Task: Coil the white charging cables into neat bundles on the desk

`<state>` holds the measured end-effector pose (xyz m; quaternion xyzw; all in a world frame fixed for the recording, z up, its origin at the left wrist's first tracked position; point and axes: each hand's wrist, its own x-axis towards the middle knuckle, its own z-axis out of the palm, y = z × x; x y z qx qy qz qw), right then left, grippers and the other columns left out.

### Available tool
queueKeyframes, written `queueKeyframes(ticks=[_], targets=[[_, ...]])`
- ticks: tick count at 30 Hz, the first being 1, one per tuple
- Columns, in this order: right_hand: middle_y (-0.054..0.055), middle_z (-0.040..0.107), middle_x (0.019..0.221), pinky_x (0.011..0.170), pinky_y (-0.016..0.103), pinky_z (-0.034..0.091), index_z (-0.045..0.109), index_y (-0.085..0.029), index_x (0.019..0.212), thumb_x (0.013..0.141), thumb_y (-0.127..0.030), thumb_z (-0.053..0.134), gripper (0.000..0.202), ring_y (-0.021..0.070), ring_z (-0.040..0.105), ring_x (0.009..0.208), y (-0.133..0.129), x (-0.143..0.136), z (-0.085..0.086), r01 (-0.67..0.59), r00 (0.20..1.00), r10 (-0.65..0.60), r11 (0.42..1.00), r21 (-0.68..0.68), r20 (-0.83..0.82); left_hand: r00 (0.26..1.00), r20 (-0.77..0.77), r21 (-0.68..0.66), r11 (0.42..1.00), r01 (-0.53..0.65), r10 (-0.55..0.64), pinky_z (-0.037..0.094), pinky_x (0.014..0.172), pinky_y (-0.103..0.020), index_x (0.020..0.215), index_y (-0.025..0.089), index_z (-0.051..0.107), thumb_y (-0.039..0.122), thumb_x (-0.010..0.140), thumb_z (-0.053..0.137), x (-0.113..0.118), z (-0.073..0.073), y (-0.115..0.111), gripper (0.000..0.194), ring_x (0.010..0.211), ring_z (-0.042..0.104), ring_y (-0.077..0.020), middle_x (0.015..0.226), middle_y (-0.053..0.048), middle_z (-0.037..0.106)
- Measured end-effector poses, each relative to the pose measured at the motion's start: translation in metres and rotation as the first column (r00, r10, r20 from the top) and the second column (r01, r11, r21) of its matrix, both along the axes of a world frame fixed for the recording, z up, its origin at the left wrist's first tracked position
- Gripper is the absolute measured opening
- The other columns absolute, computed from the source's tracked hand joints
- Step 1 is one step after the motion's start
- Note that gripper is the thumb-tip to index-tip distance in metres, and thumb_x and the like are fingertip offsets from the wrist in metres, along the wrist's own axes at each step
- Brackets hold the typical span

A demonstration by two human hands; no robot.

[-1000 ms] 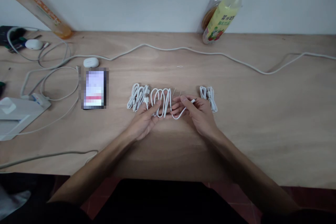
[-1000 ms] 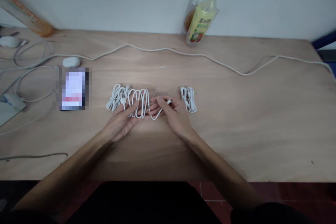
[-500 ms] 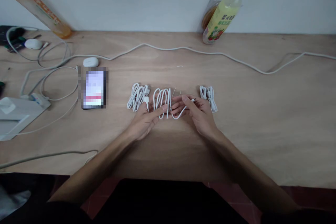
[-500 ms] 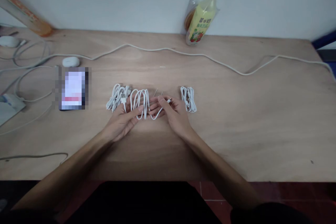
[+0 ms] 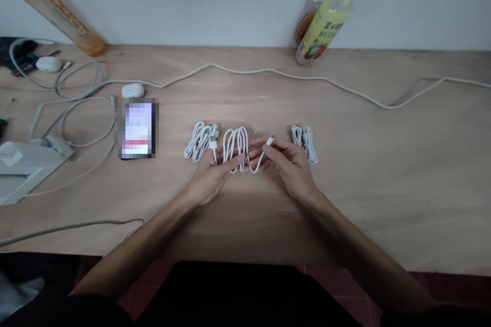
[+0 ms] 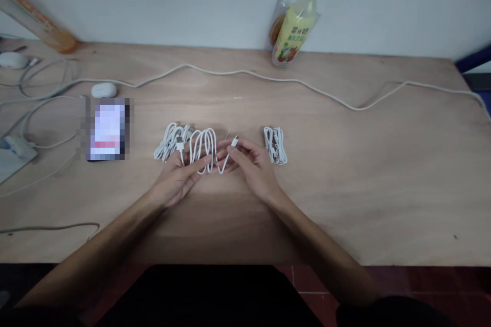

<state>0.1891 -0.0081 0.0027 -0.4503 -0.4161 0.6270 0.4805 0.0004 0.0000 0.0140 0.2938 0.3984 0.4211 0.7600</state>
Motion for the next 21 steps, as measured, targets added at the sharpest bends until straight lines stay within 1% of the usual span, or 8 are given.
queueKeyframes(ticks=[3,5,8,11,13,16,18,21], targets=[[0.004,0.082,0.092,0.069,0.035,0.067,0.084,-0.025,0.107,0.095,-0.051,0.078,0.029,0.0187,0.077,0.076,-0.0003,0.0000,0.0001,0.000,0.999,0.000,1.000,0.001,0.042,1.000,0.019,-0.009,1.000,0.002,-0.002,0.064,0.107,-0.048,0.133,0.017,0.073,0.016,0.079,0.094,0.0005,0.0016,0.0002,0.058,0.123,0.077,-0.0333,0.120,-0.012,0.083],[0.004,0.081,0.090,0.066,0.034,0.066,0.084,-0.025,0.104,0.095,-0.052,0.077,0.030,0.0183,0.076,0.075,-0.0005,-0.0003,0.0005,0.005,0.996,-0.006,1.000,0.019,0.085,1.000,0.027,-0.005,1.000,0.000,0.000,0.064,0.108,-0.050,0.135,0.018,0.072,0.016,0.079,0.093,0.0009,0.0025,0.0002,0.059,0.125,0.077,-0.0352,0.119,-0.012,0.084],[0.004,0.081,0.089,0.057,0.029,0.060,0.084,-0.025,0.096,0.094,-0.051,0.079,0.027,0.0163,0.070,0.070,-0.0007,-0.0010,0.0014,0.040,0.989,-0.048,0.998,0.058,0.143,1.000,0.014,0.003,1.000,-0.008,0.007,0.065,0.107,-0.051,0.124,0.016,0.076,0.017,0.079,0.093,0.0010,0.0026,-0.0003,0.049,0.125,0.076,-0.0362,0.115,-0.012,0.085],[0.005,0.083,0.097,0.051,0.026,0.053,0.082,-0.025,0.091,0.091,-0.046,0.083,0.021,0.0131,0.063,0.065,-0.0007,-0.0022,0.0016,0.086,0.981,-0.096,0.994,0.071,0.167,1.000,-0.011,0.006,1.000,-0.026,0.026,0.066,0.105,-0.050,0.110,0.015,0.079,0.019,0.078,0.094,0.0005,0.0013,-0.0010,0.036,0.122,0.077,-0.0350,0.111,-0.011,0.085],[0.004,0.083,0.098,0.049,0.025,0.051,0.080,-0.025,0.090,0.089,-0.045,0.084,0.021,0.0131,0.063,0.066,-0.0005,-0.0029,0.0011,0.101,0.981,-0.110,0.993,0.063,0.161,0.999,-0.014,0.004,1.000,-0.030,0.030,0.067,0.101,-0.048,0.107,0.016,0.079,0.020,0.077,0.095,0.0001,0.0003,-0.0012,0.034,0.116,0.079,-0.0328,0.109,-0.010,0.085],[0.004,0.081,0.093,0.049,0.025,0.051,0.078,-0.025,0.090,0.086,-0.047,0.086,0.024,0.0163,0.069,0.072,0.0001,-0.0034,-0.0005,0.117,0.980,-0.123,0.992,0.047,0.155,0.999,-0.016,-0.001,0.999,-0.042,0.042,0.069,0.095,-0.043,0.106,0.017,0.079,0.021,0.075,0.097,0.0000,-0.0004,-0.0008,0.036,0.104,0.081,-0.0276,0.104,-0.007,0.085],[0.004,0.080,0.092,0.050,0.026,0.051,0.077,-0.025,0.091,0.086,-0.048,0.087,0.026,0.0170,0.070,0.072,0.0004,-0.0034,-0.0016,0.128,0.977,-0.134,0.991,0.042,0.169,0.999,-0.018,0.002,0.999,-0.041,0.041,0.069,0.094,-0.042,0.110,0.018,0.079,0.021,0.075,0.098,0.0003,-0.0001,-0.0003,0.040,0.102,0.081,-0.0266,0.105,-0.007,0.085],[0.003,0.077,0.088,0.049,0.026,0.051,0.076,-0.025,0.092,0.085,-0.050,0.087,0.029,0.0165,0.068,0.070,0.0006,-0.0031,-0.0030,0.135,0.973,-0.138,0.990,0.031,0.184,1.000,-0.007,0.015,1.000,-0.014,0.015,0.069,0.095,-0.044,0.125,0.020,0.077,0.023,0.077,0.097,0.0009,0.0010,0.0001,0.053,0.104,0.082,-0.0280,0.108,-0.008,0.085]])
